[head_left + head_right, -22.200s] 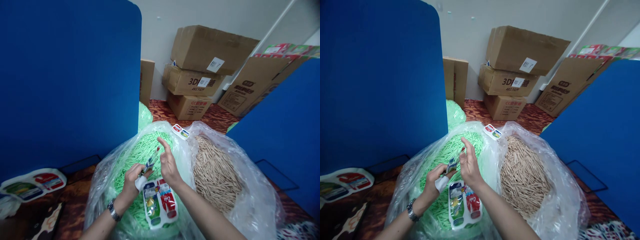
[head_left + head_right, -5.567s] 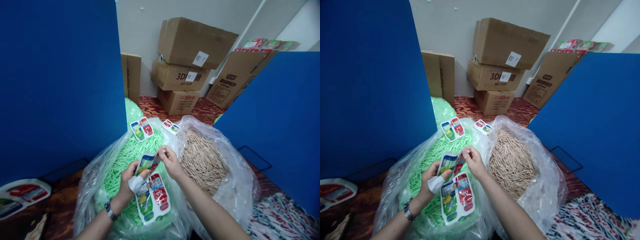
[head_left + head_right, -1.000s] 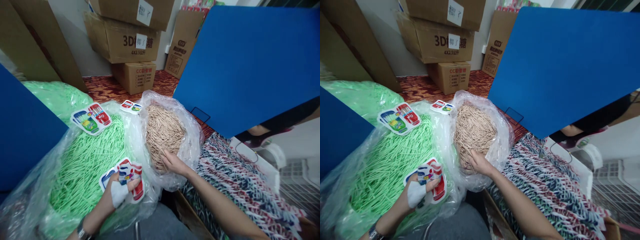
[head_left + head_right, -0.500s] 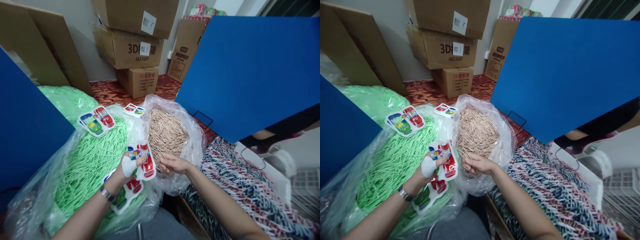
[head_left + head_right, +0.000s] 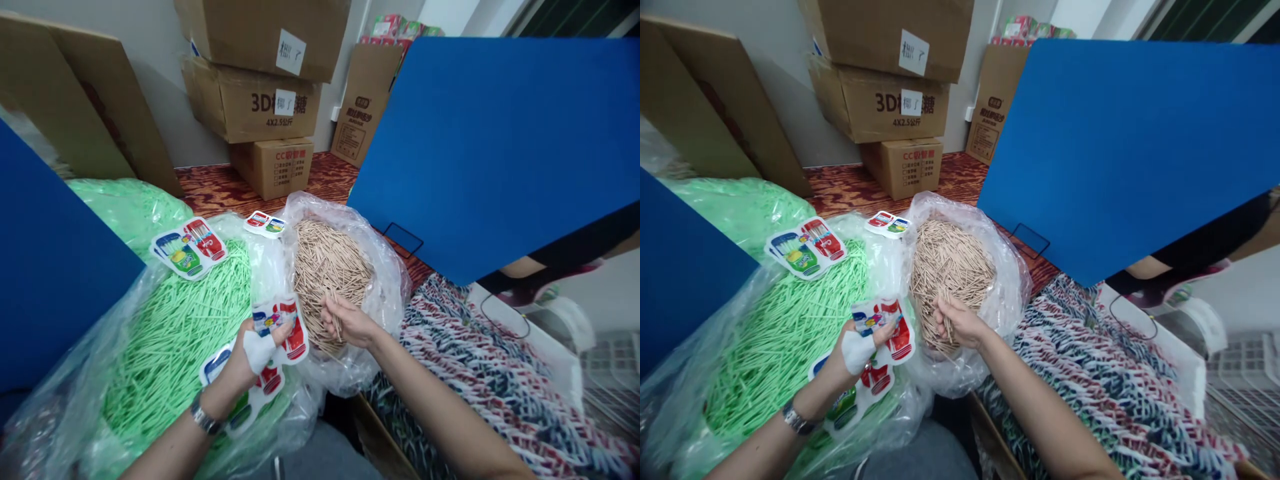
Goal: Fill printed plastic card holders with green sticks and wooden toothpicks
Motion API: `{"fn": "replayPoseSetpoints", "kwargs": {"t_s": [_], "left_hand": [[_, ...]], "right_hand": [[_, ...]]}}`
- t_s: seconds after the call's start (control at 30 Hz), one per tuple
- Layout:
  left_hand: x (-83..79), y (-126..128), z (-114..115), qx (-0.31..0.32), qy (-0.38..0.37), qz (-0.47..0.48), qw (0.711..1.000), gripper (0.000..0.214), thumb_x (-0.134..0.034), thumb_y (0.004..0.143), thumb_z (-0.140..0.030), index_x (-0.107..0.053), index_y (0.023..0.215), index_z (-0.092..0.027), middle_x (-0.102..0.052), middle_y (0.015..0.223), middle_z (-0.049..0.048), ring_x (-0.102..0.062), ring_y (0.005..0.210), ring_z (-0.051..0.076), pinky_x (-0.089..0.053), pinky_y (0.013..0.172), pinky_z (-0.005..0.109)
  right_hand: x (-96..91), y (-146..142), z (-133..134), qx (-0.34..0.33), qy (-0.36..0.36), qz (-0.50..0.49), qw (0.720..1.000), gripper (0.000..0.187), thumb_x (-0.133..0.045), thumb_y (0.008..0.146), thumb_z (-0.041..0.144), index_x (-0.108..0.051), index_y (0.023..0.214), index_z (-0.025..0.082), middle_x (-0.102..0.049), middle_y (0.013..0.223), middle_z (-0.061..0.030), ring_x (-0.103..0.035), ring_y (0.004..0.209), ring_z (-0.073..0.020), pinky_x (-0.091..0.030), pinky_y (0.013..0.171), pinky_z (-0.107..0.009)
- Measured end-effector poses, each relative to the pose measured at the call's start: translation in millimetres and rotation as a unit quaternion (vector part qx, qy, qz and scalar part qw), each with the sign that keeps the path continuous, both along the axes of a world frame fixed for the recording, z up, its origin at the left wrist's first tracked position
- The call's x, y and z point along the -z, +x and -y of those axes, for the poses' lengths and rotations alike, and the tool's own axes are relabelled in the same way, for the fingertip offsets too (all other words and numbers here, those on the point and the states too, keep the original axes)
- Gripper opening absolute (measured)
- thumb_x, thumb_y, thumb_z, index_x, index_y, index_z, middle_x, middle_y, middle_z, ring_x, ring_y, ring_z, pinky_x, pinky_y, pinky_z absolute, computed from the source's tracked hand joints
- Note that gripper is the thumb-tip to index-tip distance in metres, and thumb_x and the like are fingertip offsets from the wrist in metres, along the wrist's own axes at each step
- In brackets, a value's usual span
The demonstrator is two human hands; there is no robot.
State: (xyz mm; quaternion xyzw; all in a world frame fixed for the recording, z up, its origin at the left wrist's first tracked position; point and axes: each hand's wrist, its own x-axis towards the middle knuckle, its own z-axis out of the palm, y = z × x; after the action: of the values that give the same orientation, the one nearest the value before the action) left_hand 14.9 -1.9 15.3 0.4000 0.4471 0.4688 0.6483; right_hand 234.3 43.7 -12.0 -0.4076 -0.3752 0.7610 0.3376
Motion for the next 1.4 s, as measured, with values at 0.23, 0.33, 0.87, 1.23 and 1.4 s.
{"fn": "replayPoseSetpoints", "kwargs": {"t_s": [0.23,0.33,0.87,1.23,1.4], "left_hand": [[11.4,1.2,21.8,-0.032,0.011,-0.080,0.996,0.020,-0.070,0.072,-0.028,-0.065,0.080,-0.010,-0.070,0.072,0.0050,-0.061,0.062,0.017,-0.049,0.060,0.028],[9.3,4.3,25.6,-0.052,0.037,-0.116,0.991,0.019,-0.070,0.072,-0.028,-0.065,0.079,-0.012,-0.069,0.072,0.0043,-0.060,0.064,0.018,-0.048,0.061,0.028],[5.3,-6.1,29.9,-0.089,0.225,-0.281,0.929,0.022,-0.061,0.079,-0.022,-0.050,0.061,-0.017,-0.046,0.062,-0.0027,-0.042,0.059,0.013,-0.034,0.058,0.024],[8.6,-13.3,25.3,-0.084,0.168,-0.195,0.963,0.013,-0.067,0.075,-0.025,-0.058,0.072,-0.016,-0.058,0.071,0.0003,-0.050,0.065,0.015,-0.041,0.061,0.024],[10.6,-16.3,24.3,-0.096,0.134,-0.165,0.972,0.012,-0.067,0.075,-0.024,-0.060,0.075,-0.014,-0.062,0.072,0.0006,-0.054,0.064,0.015,-0.044,0.060,0.023]], "right_hand": [[-48.1,-36.0,1.7,0.089,0.099,-0.055,0.990,0.028,-0.060,0.081,0.042,-0.046,0.096,0.022,-0.042,0.067,0.0056,-0.043,0.051,-0.0074,-0.035,0.046,-0.020],[-71.4,-55.1,6.6,0.146,0.182,-0.066,0.970,0.025,-0.054,0.085,0.045,-0.043,0.091,0.024,-0.046,0.066,0.0051,-0.049,0.055,-0.0104,-0.043,0.053,-0.025],[-57.7,-95.6,32.1,0.100,0.487,0.175,0.850,0.022,-0.032,0.096,0.038,-0.047,0.099,0.023,-0.057,0.108,-0.0077,-0.045,0.118,-0.0204,-0.036,0.101,-0.043],[-64.9,-70.7,25.7,-0.052,0.572,0.251,0.779,0.039,-0.033,0.096,0.033,-0.042,0.133,0.026,-0.050,0.132,-0.0088,-0.045,0.124,-0.0214,-0.037,0.103,-0.043],[-61.5,-70.8,21.1,-0.021,0.577,0.279,0.767,0.036,-0.040,0.094,0.024,-0.049,0.129,0.026,-0.061,0.114,-0.0078,-0.056,0.108,-0.0191,-0.045,0.093,-0.038]]}}
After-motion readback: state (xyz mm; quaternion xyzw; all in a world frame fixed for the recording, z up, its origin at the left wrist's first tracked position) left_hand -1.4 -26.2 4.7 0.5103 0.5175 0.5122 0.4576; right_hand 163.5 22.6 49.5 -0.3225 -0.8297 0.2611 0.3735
